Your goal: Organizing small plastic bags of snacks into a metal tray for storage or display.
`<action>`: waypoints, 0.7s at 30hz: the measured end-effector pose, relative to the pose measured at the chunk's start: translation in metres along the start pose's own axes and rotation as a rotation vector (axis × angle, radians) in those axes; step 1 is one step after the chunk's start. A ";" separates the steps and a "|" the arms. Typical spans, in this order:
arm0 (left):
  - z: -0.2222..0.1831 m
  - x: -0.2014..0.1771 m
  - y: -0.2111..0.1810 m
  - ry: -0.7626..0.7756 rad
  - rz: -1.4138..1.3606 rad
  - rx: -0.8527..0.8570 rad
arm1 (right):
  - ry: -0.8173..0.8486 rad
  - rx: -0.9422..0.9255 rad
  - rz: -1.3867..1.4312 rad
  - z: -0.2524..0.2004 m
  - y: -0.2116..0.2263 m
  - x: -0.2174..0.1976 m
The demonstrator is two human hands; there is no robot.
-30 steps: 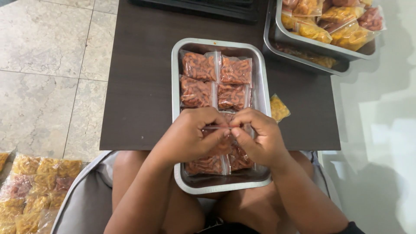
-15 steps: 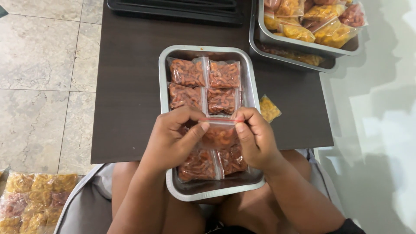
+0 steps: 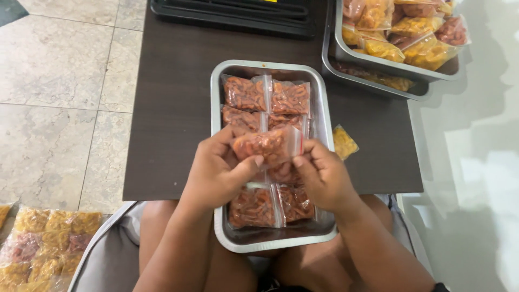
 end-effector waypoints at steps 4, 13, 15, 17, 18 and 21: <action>-0.004 0.005 -0.015 0.027 -0.034 -0.017 | 0.069 -0.083 0.426 0.006 -0.010 0.007; -0.008 0.015 -0.021 0.097 0.359 0.000 | 0.011 -0.100 0.359 0.003 -0.016 -0.002; -0.007 0.020 -0.020 0.182 0.302 0.008 | 0.001 -0.169 0.343 0.007 -0.006 -0.002; -0.006 0.019 -0.021 0.210 0.329 0.036 | -0.024 -0.171 0.307 0.009 0.005 0.001; -0.005 0.021 -0.023 0.245 0.352 0.063 | -0.055 -0.172 0.267 0.009 0.011 0.000; -0.007 0.024 -0.029 0.126 0.398 -0.028 | -0.025 -0.162 0.348 0.002 -0.009 0.000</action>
Point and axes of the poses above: each hand's wrist, its own z-axis towards the middle knuckle, its own x-axis out of the palm, y = z × x, the point moved 6 cm from there along z, towards the middle knuckle, and after that the axes turned 7 degrees about y, right-handed, at the moved point
